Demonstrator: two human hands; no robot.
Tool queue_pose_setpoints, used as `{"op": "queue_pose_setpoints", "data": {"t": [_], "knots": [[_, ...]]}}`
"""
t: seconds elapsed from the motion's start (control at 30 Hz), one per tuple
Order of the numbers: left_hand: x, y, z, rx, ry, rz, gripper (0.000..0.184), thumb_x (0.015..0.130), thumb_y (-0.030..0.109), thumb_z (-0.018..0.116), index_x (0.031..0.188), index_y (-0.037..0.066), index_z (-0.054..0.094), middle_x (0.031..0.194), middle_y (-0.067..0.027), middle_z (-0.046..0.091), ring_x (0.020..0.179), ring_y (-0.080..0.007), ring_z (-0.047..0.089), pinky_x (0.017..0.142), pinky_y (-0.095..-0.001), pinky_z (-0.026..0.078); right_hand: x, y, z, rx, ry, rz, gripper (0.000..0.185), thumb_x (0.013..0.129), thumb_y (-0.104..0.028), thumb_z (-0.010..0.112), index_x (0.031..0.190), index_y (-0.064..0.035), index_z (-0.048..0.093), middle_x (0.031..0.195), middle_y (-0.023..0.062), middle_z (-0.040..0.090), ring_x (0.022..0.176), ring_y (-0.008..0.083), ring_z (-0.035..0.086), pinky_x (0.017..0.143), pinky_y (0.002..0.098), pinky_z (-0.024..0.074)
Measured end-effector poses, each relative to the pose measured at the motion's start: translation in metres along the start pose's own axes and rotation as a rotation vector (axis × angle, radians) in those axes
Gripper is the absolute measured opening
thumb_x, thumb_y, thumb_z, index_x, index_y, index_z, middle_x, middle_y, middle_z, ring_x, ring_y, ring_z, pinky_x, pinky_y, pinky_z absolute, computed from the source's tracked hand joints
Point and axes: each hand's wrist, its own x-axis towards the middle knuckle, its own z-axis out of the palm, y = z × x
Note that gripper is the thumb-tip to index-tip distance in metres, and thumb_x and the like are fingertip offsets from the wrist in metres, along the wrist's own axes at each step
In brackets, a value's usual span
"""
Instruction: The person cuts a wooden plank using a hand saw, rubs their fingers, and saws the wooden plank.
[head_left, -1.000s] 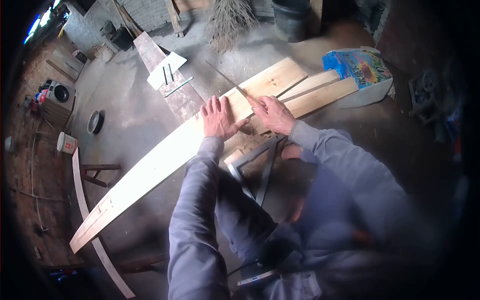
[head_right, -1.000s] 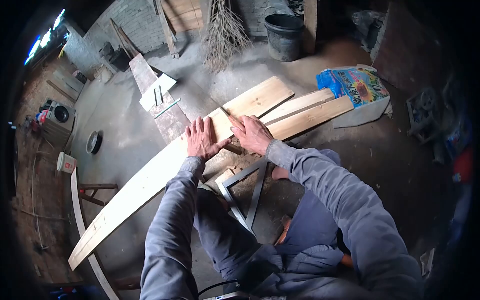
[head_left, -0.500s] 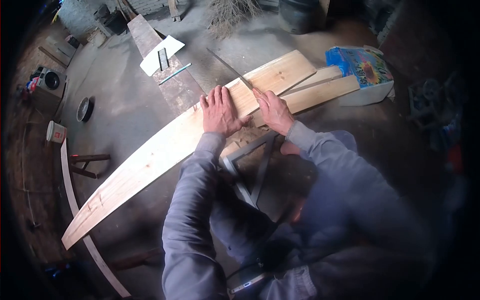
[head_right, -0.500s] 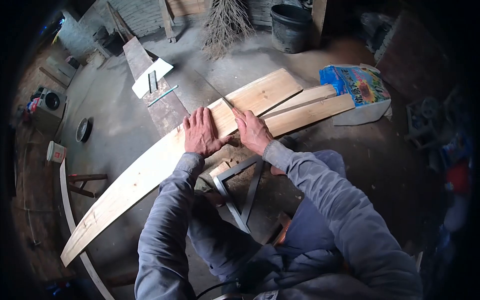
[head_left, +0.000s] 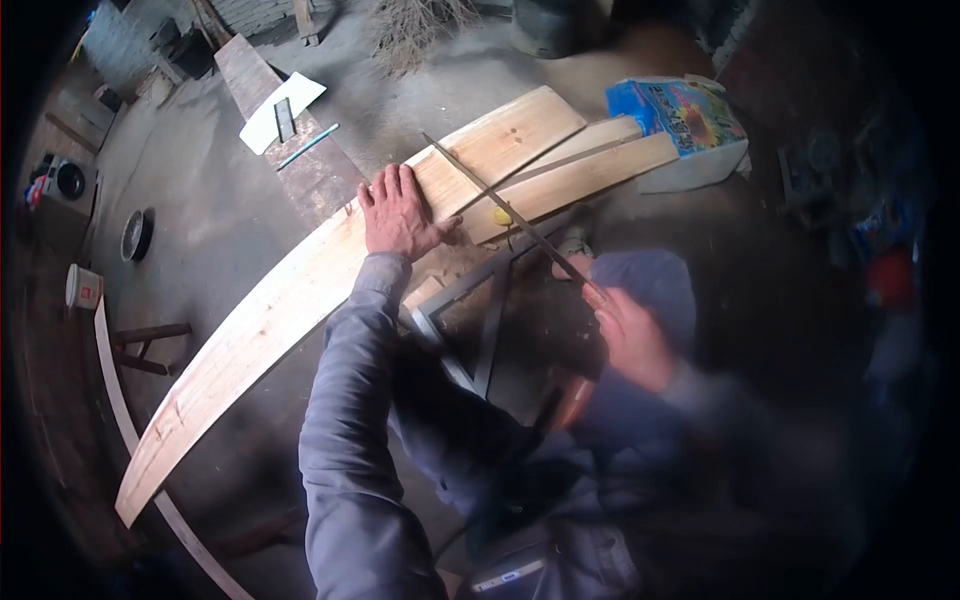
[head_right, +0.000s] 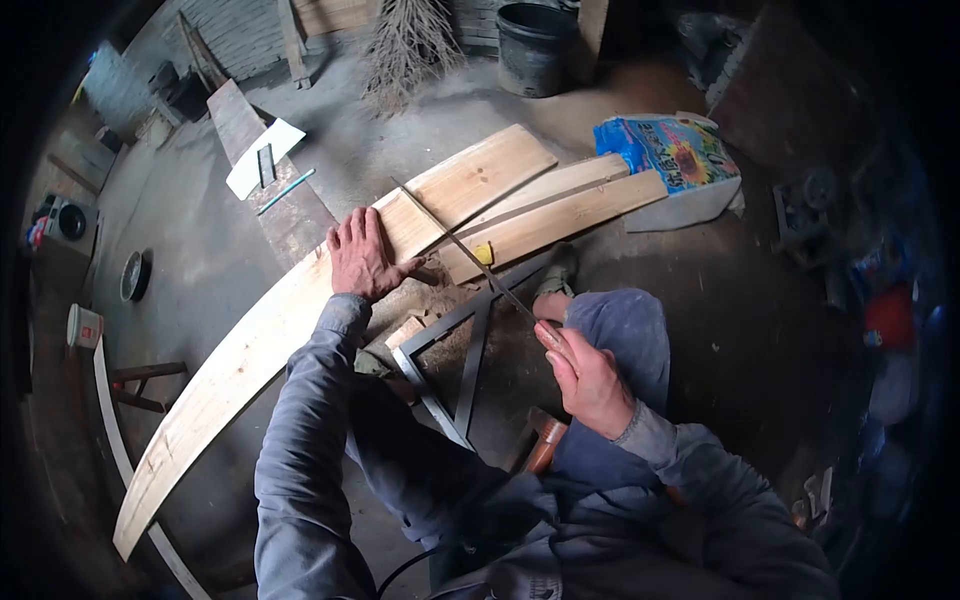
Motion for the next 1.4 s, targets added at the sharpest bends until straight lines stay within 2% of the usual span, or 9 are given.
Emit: {"op": "queue_pose_setpoints", "data": {"t": [0.1,0.33,0.4,0.47,0.6,0.73,1.0,1.2,1.4], "knots": [[0.000,0.005,-0.003,-0.007,-0.005,-0.002,0.115,0.068,0.072,0.079,0.146,-0.003,0.040,0.147,-0.0220,0.045,0.140,-0.0392,0.040,0.119,-0.0568,0.023,0.053,0.027,0.033,-0.039,0.073,-0.217,0.027,0.102,-0.009,0.058,0.127,0.0000,0.061,0.106,0.0244,0.070,0.098,0.0467,0.067,0.079,0.0452,0.0534],[0.002,0.004,-0.005,-0.023,0.013,0.018,0.117,0.067,0.076,0.077,0.145,-0.003,0.041,0.148,-0.0232,0.046,0.140,-0.0402,0.041,0.118,-0.0578,0.024,0.199,0.047,0.112,-0.125,0.023,-0.018,0.028,0.102,-0.023,0.060,0.100,0.0049,0.065,0.088,0.0302,0.067,0.086,0.0507,0.066,0.071,0.0532,0.0517],[-0.009,0.008,-0.003,-0.028,0.007,0.026,0.119,0.066,0.078,0.076,0.145,-0.003,0.041,0.147,-0.0236,0.046,0.140,-0.0401,0.041,0.118,-0.0581,0.024,0.187,0.050,0.120,-0.008,0.122,-0.169,0.030,0.102,-0.024,0.061,0.095,0.0049,0.062,0.088,0.0315,0.066,0.086,0.0511,0.066,0.072,0.0544,0.0519],[-0.006,0.006,0.001,-0.015,0.037,0.028,0.119,0.064,0.079,0.076,0.144,-0.003,0.042,0.146,-0.0228,0.046,0.139,-0.0400,0.042,0.118,-0.0584,0.023,0.183,0.053,0.119,-0.088,0.058,-0.018,0.030,0.101,-0.024,0.061,0.101,0.0055,0.064,0.091,0.0320,0.067,0.090,0.0508,0.066,0.074,0.0544,0.0523],[-0.002,0.007,-0.002,-0.017,0.048,0.029,0.115,0.065,0.076,0.077,0.142,-0.003,0.043,0.144,-0.0204,0.047,0.138,-0.0387,0.042,0.117,-0.0573,0.024,0.185,0.055,0.113,-0.122,0.014,-0.053,0.030,0.105,-0.019,0.056,0.129,-0.0042,0.067,0.102,0.0261,0.069,0.096,0.0461,0.066,0.078,0.0477,0.0530],[0.002,0.004,-0.006,-0.090,-0.034,0.027,0.112,0.065,0.065,0.083,0.142,-0.005,0.041,0.144,-0.0216,0.045,0.139,-0.0384,0.040,0.117,-0.0605,0.023,0.189,0.070,0.123,0.014,0.075,-0.094,0.029,0.104,-0.026,0.059,0.106,0.0019,0.066,0.090,0.0310,0.066,0.092,0.0507,0.065,0.073,0.0535,0.0518],[0.014,-0.006,-0.001,-0.026,0.022,0.082,0.119,0.067,0.080,0.073,0.143,-0.006,0.040,0.143,-0.0240,0.045,0.138,-0.0398,0.040,0.118,-0.0550,0.024,0.207,0.064,0.127,-0.042,0.133,-0.150,0.031,0.103,-0.027,0.061,0.093,0.0027,0.060,0.083,0.0309,0.065,0.084,0.0513,0.065,0.068,0.0533,0.0509],[0.016,-0.003,-0.006,0.002,-0.025,0.048,0.125,0.071,0.085,0.068,0.147,-0.009,0.037,0.150,-0.0274,0.043,0.142,-0.0405,0.039,0.122,-0.0514,0.023,0.188,0.065,0.123,-0.013,0.091,-0.087,0.027,0.103,-0.024,0.060,0.096,0.0017,0.062,0.083,0.0307,0.064,0.085,0.0507,0.065,0.068,0.0525,0.0507],[0.016,0.001,-0.006,0.028,-0.056,0.021,0.119,0.074,0.076,0.072,0.150,-0.007,0.036,0.150,-0.0274,0.042,0.143,-0.0418,0.036,0.122,-0.0514,0.023,0.027,0.035,0.015,-0.021,-0.063,0.060,0.018,0.099,-0.015,0.064,0.113,-0.0044,0.059,0.099,0.0258,0.068,0.089,0.0500,0.064,0.066,0.0535,0.0500]]}}
